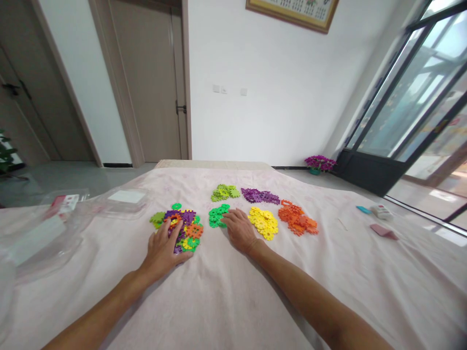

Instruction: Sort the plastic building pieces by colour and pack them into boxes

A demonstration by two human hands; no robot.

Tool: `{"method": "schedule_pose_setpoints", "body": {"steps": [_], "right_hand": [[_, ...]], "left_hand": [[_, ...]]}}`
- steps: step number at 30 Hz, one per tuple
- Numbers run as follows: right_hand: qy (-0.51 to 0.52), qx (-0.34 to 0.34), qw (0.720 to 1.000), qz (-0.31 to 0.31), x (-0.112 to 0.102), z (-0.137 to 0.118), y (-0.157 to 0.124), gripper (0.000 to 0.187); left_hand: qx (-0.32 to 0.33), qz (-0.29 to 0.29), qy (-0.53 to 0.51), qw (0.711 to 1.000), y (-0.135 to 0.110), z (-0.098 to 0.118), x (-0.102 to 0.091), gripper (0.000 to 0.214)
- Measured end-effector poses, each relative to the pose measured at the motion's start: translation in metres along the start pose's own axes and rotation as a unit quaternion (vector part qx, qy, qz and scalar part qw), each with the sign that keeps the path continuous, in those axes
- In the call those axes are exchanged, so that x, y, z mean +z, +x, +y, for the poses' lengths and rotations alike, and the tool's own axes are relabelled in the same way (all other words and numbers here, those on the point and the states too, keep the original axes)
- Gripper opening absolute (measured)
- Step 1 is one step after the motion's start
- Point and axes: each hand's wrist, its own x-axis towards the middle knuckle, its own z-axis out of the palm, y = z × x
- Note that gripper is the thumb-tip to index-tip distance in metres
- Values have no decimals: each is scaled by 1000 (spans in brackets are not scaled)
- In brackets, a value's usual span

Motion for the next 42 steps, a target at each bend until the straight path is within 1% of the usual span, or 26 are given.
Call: {"method": "schedule_pose_setpoints", "body": {"steps": [2, 4, 5, 7, 9, 11, 15, 17, 19, 21, 24, 27, 29, 31, 34, 38, 40, 42], "right_hand": [[23, -4, 1000, -21, 4, -17, 11, 33], [35, 0, 999, -36, 10, -33, 21, 33], [38, 2, 998, -42, 13, -41, 25, 35], [37, -4, 998, -55, 20, -52, 30, 40], [32, -16, 997, -68, 24, -59, 31, 39], [25, -27, 997, -75, 26, -61, 31, 34], [8, -40, 997, -66, 25, -62, 31, 30], [4, -33, 998, -61, 24, -63, 31, 28], [6, -9, 998, -59, 25, -62, 30, 25], [16, 36, 998, -45, 26, -59, 28, 24], [52, 121, 991, 16, 26, -46, 26, 27], [98, 179, 975, 91, 16, -19, 25, 29], [110, 226, 958, 136, 3, 6, 23, 30], [96, 297, 934, 172, -12, 34, 18, 30], [46, 401, 896, 185, -35, 74, 0, 32], [-11, 526, 825, 207, -56, 118, -37, 37], [-15, 582, 777, 238, -62, 134, -56, 37], [-4, 620, 734, 276, -66, 144, -70, 39]], "left_hand": [[-16, 17, 2, 1000, 6, 15, 2, 88], [-27, 37, -8, 999, 11, 24, 3, 82], [-30, 50, -20, 998, 12, 25, 2, 76], [-36, 82, -54, 995, 13, 20, -1, 60], [-48, 117, -88, 988, 13, 8, -6, 49], [-69, 144, -100, 982, 13, -12, -12, 45], [-128, 159, -63, 977, 17, -52, -21, 40], [-166, 157, -59, 972, 20, -62, -22, 41], [-171, 143, -49, 974, 22, -64, -22, 42], [-150, 125, -26, 980, 23, -61, -20, 42], [-133, 100, 2, 986, 23, -58, -17, 44], [-136, 79, 3, 988, 23, -62, -13, 48], [-121, 74, -1, 990, 24, -66, -11, 50], [-108, 73, -4, 991, 25, -69, -8, 49], [-97, 69, -6, 993, 26, -70, -6, 48], [-87, 76, -8, 993, 26, -70, -5, 47], [-84, 83, -11, 993, 26, -70, -6, 46], [-80, 83, -12, 993, 26, -69, -6, 45]]}}
